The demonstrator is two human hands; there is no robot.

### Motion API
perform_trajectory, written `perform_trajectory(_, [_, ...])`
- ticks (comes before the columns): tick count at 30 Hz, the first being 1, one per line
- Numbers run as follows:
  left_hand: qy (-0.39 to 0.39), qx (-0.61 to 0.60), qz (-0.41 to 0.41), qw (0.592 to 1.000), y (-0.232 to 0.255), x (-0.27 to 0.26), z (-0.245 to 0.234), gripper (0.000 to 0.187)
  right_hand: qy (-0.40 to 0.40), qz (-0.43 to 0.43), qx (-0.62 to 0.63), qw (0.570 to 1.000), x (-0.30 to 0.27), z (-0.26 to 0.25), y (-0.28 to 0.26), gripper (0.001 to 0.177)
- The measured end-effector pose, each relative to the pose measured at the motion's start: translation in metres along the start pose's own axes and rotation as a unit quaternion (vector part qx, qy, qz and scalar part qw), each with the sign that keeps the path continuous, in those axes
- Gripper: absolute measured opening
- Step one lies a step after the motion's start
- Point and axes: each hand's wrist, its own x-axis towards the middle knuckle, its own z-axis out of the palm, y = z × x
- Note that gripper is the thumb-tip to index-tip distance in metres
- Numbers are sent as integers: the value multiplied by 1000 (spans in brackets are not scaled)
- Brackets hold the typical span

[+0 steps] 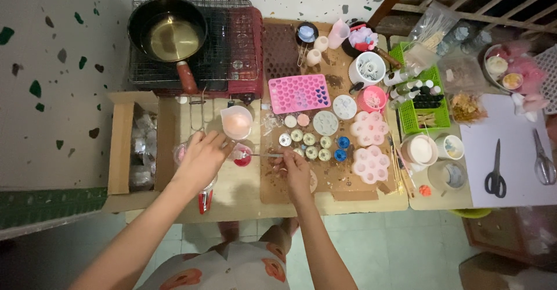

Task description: Preparing and mixing ingredients in small cups and silicone molds for candle making

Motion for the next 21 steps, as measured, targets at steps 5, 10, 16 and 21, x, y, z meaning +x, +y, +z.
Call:
perform_trajectory(5, [-12,-1,15,1000,-5,1,17,15,-6,5,3,1000,7,-6,13,25])
perform_trajectory(10, [-9,17,22,1000,-2,5,-1,11,1,8,4,1000,11,-8,22,25])
perform_trajectory(16, [-28,16,32,999,-7,5,18,10,-3,4,-5,1000,8,-9,18,25])
perform_trajectory(21, [-14,26,37,999,-4,7,-3,9,2,9,9,1000,7,-6,19,25])
